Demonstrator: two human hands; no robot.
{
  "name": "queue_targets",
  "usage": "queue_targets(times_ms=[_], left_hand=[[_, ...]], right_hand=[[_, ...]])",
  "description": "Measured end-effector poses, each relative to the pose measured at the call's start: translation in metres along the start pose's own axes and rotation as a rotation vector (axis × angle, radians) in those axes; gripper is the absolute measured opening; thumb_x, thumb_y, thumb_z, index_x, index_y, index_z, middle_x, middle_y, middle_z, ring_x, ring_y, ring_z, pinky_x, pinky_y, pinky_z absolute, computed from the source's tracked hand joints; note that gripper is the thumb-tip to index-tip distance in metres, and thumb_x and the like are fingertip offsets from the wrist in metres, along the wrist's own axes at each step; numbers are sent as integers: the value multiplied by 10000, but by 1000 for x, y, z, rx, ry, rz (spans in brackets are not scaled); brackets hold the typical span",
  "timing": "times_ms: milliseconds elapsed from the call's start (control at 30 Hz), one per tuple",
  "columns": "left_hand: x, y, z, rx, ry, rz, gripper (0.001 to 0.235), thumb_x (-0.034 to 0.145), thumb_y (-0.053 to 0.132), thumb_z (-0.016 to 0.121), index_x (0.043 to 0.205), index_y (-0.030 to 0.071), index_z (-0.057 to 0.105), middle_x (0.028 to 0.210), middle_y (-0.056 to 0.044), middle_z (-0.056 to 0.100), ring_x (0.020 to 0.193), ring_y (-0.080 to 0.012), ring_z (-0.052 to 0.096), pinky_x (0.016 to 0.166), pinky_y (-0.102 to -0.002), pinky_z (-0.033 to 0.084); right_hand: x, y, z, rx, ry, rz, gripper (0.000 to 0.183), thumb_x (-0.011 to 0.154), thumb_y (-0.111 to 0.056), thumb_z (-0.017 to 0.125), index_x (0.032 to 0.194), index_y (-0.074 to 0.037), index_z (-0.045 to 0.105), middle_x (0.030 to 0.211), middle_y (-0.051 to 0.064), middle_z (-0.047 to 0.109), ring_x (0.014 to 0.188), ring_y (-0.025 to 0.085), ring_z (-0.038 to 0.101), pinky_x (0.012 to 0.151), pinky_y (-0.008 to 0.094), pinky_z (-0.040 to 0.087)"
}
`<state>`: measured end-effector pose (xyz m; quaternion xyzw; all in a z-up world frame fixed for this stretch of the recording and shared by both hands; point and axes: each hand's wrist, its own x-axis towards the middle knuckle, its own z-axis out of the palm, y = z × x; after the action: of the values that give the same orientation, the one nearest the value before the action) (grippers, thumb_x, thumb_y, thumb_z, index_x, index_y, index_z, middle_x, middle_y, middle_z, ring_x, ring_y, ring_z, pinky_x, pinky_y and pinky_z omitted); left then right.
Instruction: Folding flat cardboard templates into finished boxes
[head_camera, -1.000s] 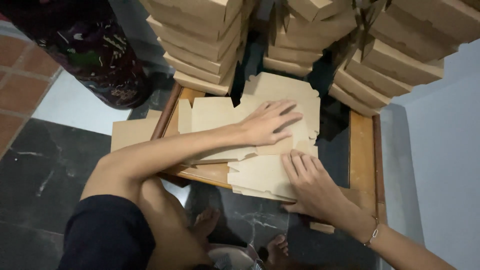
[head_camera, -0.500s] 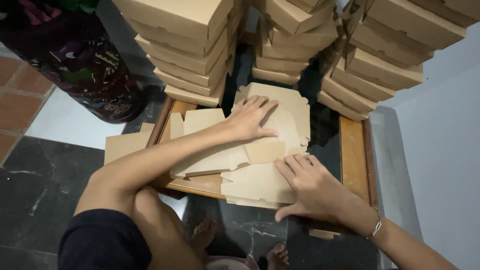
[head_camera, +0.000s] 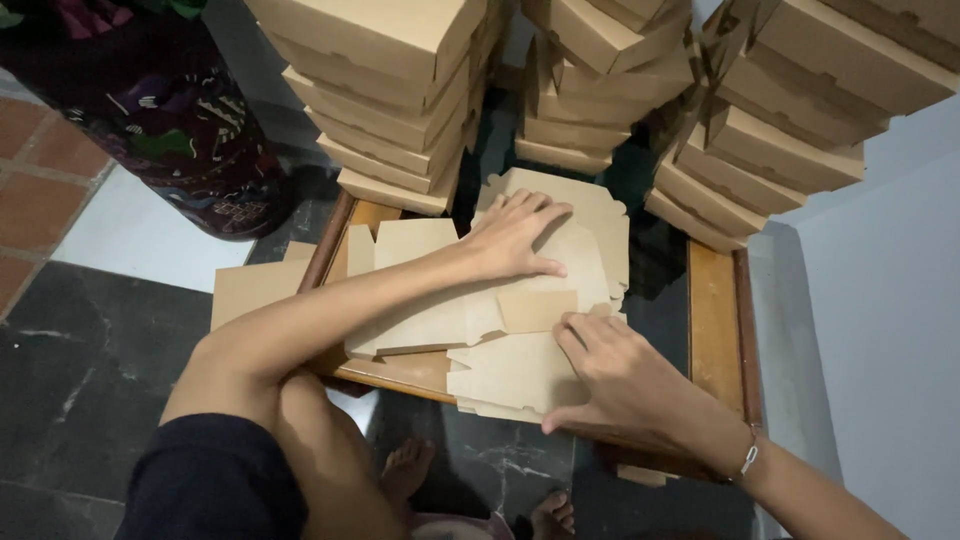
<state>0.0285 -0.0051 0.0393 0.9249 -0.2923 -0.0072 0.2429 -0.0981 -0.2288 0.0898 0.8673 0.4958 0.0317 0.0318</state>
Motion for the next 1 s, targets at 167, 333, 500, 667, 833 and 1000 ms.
queue_targets(times_ms=[167,333,500,667,833,1000], left_hand=[[-2,12,-4,-30,13,42,746,913,537,697,1483,106,481,1407,-178,556,1356,-312,456,1097,-534,336],[-1,18,-10,-80,-7,86,697,923,451,710,1479,95,487,1431,-181,560,1376,-329,452,1088,-520,319],[13,1,26,-23,142,118,697,818,412,778,1415,149,531,1403,-82,581,1312,-282,465,1038,-491,290],[18,1,27,-53,150,99,714,770,348,852,1403,188,563,1377,-93,583,1290,-287,485,1004,-478,328],[17,4,28,-154,195,125,700,735,262,877,1368,180,592,1286,-109,534,1208,-301,512,1026,-458,370],[15,10,20,-265,198,142,668,757,25,780,1366,179,552,1266,-120,479,797,-220,665,778,-397,587]], right_hand=[[5,-5,6,-71,15,-16,1191,695,-1030,461,1333,-30,575,1137,159,589,1147,320,643,943,398,515],[4,1,18,-111,-9,-21,1221,701,-1049,406,1388,-50,551,1149,164,580,1177,322,614,957,403,502],[4,-9,0,-8,174,-54,1091,816,-883,498,1344,70,551,1191,222,614,918,309,610,874,378,508],[1,-12,7,24,127,-20,990,878,-823,469,1389,21,546,1260,277,584,988,354,636,817,372,558],[1,-15,-3,100,135,-14,926,886,-763,531,1379,20,550,1265,261,574,1035,358,611,806,377,569],[1,-15,-7,145,135,-28,913,868,-725,608,1377,31,558,1255,249,573,1039,339,587,819,371,564]])
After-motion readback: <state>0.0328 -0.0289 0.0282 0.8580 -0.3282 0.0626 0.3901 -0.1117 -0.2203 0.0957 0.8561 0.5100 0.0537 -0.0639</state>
